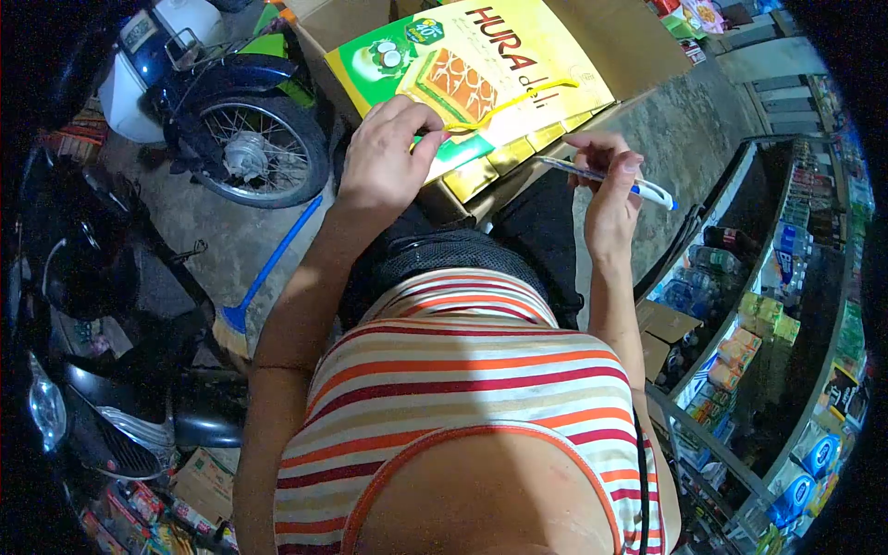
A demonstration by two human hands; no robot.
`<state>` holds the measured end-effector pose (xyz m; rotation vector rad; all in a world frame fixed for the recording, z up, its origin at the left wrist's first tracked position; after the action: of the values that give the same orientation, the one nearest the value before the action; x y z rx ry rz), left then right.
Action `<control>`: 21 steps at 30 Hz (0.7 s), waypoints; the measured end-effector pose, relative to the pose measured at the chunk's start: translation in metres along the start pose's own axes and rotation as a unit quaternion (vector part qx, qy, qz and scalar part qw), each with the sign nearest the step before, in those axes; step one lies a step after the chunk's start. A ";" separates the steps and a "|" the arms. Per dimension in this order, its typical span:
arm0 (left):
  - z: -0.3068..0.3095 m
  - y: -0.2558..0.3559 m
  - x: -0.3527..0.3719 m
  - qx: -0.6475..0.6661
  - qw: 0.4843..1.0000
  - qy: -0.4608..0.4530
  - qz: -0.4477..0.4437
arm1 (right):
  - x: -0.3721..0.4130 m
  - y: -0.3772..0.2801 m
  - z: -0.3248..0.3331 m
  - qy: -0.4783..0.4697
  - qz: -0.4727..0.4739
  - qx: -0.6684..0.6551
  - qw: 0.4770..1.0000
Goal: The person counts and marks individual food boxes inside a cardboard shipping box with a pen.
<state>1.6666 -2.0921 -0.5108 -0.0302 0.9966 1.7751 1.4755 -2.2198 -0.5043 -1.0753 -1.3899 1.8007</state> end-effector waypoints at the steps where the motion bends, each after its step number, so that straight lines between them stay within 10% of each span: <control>1: 0.000 -0.002 0.000 -0.003 1.000 -0.001 0.001 | 0.000 0.000 -0.002 -0.008 0.004 -0.021 1.000; 16: -0.004 0.006 0.007 -0.035 0.996 0.038 -0.072 | 0.019 0.012 -0.048 -0.114 0.123 0.013 0.986; 21: -0.007 -0.018 -0.015 0.040 0.992 -0.115 0.026 | 0.032 0.001 -0.057 -0.134 0.174 0.073 0.973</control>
<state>1.6848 -2.1059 -0.5195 0.2469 0.9061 1.7385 1.5106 -2.1668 -0.5196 -1.0787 -1.2484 2.3379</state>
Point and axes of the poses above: each hand's wrist, its own x-axis away from the middle knuckle, its own z-axis out of the back of the hand, y = z × x, the point moved 6 cm from there along -x, towards the middle knuckle, and after that the axes turned 7 degrees about y, right-handed, at the moved point
